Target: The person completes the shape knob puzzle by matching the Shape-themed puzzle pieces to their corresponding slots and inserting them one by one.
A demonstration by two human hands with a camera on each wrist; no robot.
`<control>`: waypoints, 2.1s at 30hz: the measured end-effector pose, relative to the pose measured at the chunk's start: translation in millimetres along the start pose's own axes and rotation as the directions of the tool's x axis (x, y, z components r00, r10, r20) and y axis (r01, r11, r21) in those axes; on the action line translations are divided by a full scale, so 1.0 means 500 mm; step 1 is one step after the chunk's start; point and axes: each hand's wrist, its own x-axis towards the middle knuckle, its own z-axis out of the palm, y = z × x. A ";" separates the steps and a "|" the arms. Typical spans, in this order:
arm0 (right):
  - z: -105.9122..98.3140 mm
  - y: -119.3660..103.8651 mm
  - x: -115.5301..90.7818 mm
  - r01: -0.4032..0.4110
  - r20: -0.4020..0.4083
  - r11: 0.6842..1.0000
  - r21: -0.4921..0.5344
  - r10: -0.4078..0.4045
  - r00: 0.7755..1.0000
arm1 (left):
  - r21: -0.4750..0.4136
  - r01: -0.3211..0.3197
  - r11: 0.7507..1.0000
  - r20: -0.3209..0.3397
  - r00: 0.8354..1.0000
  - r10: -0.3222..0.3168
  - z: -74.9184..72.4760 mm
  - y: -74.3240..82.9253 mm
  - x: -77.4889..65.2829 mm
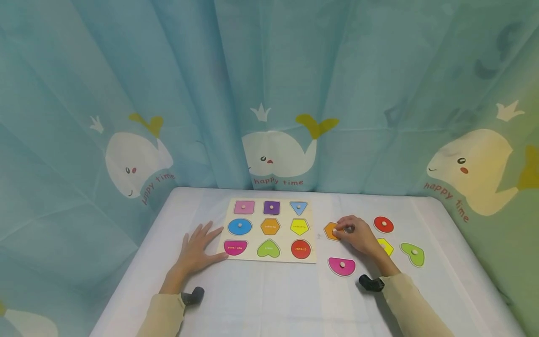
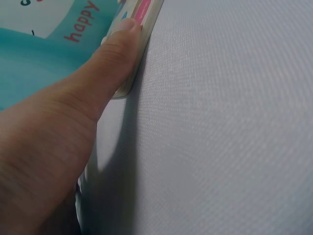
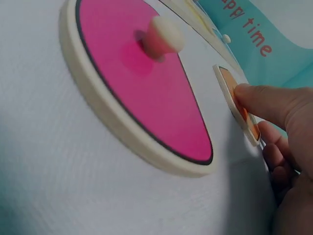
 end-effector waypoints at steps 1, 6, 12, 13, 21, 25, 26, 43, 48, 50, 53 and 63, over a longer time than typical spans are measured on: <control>0.000 -0.002 0.001 -0.003 -0.001 1.000 -0.004 0.003 1.000 | 0.002 0.000 1.000 0.001 1.000 0.000 0.000 0.000 0.001; -0.004 -0.021 0.002 -0.004 -0.013 1.000 -0.010 0.004 1.000 | 0.006 0.002 1.000 0.004 1.000 -0.002 -0.003 0.001 0.002; -0.003 -0.054 0.008 0.047 -0.046 0.999 0.007 -0.047 0.998 | 0.015 0.004 1.000 0.001 1.000 -0.004 -0.003 0.003 -0.001; -0.001 -0.060 0.010 0.059 -0.053 0.998 0.010 -0.058 0.997 | 0.019 0.005 1.000 0.000 1.000 -0.005 -0.002 0.003 -0.001; 0.020 -0.110 0.029 0.134 -0.083 0.991 0.026 -0.131 0.988 | 0.016 0.020 1.000 0.018 1.000 -0.020 -0.004 0.002 -0.001; 0.033 -0.131 0.040 0.158 -0.088 0.987 0.041 -0.154 0.984 | 0.016 0.018 1.000 0.019 1.000 -0.018 -0.003 0.003 -0.001; 0.037 -0.136 0.043 0.163 -0.091 0.986 0.044 -0.159 0.983 | 0.014 0.016 1.000 0.017 1.000 -0.017 -0.003 0.003 -0.001; 0.095 -0.202 0.068 0.170 -0.080 0.979 0.114 -0.161 0.984 | 0.010 0.020 1.000 0.023 1.000 -0.020 -0.006 0.005 -0.003; 0.118 -0.218 0.074 0.139 -0.056 0.983 0.121 -0.133 0.990 | 0.014 0.023 1.000 0.026 0.999 -0.023 -0.006 0.003 -0.002; 0.128 -0.223 0.076 0.142 -0.051 0.983 0.118 -0.137 0.989 | 0.018 0.026 0.999 0.030 0.999 -0.027 -0.005 0.002 -0.001; 0.142 -0.231 0.078 0.151 -0.044 0.980 0.129 -0.147 0.988 | 0.025 0.027 0.999 0.032 0.999 -0.028 -0.003 0.000 -0.001; 0.193 -0.241 0.084 0.232 -0.034 0.964 0.133 -0.229 0.973 | 0.022 0.028 0.999 0.032 0.999 -0.029 0.002 -0.005 0.002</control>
